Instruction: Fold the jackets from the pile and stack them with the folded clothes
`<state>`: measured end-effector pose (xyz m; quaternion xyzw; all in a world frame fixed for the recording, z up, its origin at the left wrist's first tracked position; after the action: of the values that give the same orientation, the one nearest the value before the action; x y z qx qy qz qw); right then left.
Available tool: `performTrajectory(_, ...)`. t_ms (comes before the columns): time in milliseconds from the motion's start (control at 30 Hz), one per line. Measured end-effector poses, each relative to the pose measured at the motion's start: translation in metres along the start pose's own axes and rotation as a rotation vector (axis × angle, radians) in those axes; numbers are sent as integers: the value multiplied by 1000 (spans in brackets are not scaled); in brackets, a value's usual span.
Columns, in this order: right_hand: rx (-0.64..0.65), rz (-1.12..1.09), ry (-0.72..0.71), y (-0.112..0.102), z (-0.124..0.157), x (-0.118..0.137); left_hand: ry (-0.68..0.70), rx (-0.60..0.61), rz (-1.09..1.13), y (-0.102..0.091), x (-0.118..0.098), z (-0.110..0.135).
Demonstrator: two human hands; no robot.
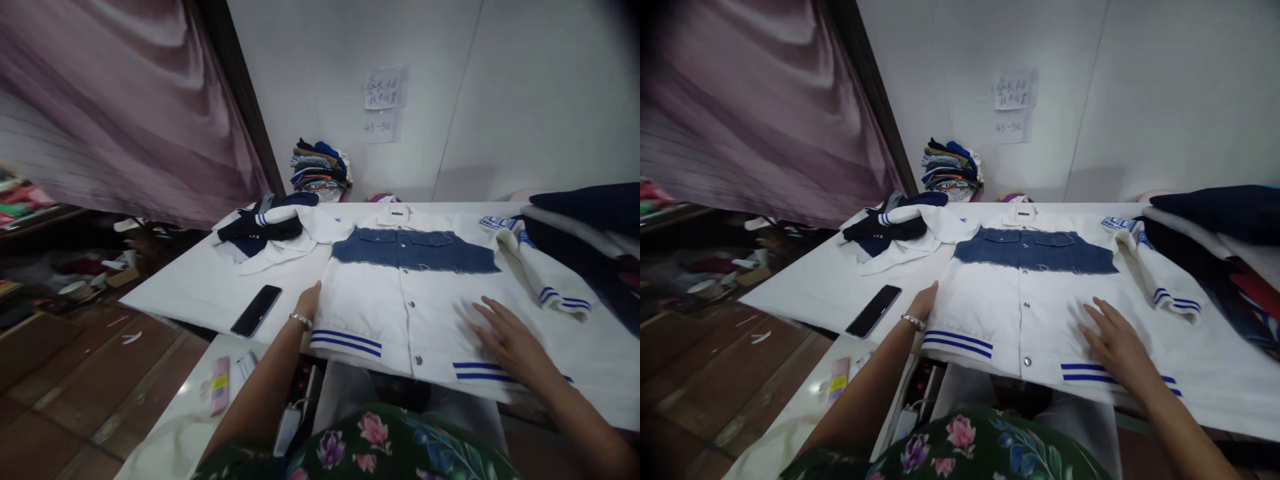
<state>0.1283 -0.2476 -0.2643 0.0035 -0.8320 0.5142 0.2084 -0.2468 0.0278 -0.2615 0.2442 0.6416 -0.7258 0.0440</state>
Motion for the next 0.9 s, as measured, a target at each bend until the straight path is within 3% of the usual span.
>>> performTrajectory(167,140,76,-26,54,-1,4,-35,21,67,7,4,-3)
performTrajectory(267,142,136,-26,70,6,-7,-61,-7,46,5,14,2)
performTrajectory(367,123,161,-45,74,10,-13,-72,-4,-55,-1,16,4)
performTrajectory(433,122,176,-54,75,10,-12,-19,-9,-150,-7,4,-1)
performTrajectory(567,114,191,-54,74,8,-9,207,-27,-190,-6,-48,-24)
performTrajectory(633,116,194,-50,74,6,-7,387,-16,-196,4,-77,-38)
performTrajectory(700,127,190,-45,73,6,-6,483,11,-227,17,-91,-53)
performTrajectory(900,206,139,20,67,8,0,262,140,-312,50,-58,-87)
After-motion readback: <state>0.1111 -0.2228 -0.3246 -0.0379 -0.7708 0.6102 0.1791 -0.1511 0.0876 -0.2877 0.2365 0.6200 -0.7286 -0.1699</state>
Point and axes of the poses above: each hand's wrist, its own z-axis away from the middle knuckle, its own y-axis out of the palm, x = y × z, the point moved 7 cm from there along -z, towards the middle knuckle, and after that the axes turned 5 degrees about y, right-handed, at the moved point
